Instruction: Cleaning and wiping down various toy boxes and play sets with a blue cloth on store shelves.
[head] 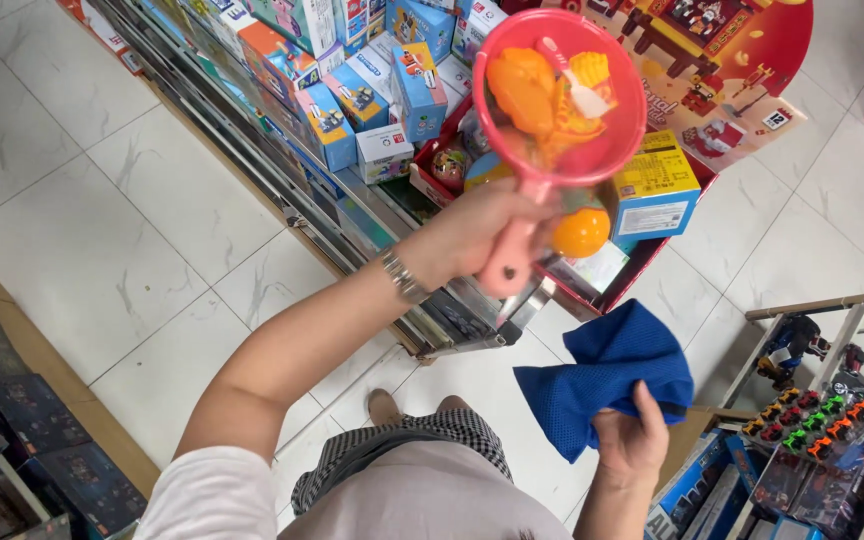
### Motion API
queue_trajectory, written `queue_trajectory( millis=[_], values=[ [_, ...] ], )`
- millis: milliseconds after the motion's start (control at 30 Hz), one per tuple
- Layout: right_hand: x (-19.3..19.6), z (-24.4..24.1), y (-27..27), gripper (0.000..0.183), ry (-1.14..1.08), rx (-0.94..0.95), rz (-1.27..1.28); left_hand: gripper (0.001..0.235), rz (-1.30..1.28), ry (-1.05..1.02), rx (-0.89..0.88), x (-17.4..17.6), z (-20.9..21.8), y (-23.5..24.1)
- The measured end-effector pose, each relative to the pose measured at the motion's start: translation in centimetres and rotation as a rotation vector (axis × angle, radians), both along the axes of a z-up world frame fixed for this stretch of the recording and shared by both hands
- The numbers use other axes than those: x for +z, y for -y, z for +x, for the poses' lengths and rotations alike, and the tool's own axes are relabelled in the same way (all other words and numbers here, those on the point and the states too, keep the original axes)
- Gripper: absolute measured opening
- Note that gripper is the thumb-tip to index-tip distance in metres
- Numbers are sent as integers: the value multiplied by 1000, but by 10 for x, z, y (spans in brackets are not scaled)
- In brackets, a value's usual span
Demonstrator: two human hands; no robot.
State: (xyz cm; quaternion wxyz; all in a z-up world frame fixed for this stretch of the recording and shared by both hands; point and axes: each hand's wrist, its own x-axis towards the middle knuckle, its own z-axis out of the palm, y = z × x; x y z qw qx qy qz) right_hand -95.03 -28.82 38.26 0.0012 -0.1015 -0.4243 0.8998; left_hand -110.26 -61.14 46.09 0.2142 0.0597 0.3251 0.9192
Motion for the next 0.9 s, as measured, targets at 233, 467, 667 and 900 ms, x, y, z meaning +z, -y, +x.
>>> queue_trajectory(
  millis=[233, 467, 667, 900],
  values=[
    [90, -47, 52, 57, -247, 38, 11, 28, -401, 91, 126, 22, 95, 74],
    [101, -107, 143, 55, -575, -73, 819, 53, -812, 220, 155, 16, 164, 80],
    [138, -62, 248, 102, -1070, 553, 1664, 25, -1027, 86, 348, 3, 180, 65],
    [126, -90, 242, 97, -1304, 710, 1525, 20, -1045, 145, 410, 5, 189, 51]
  ],
)
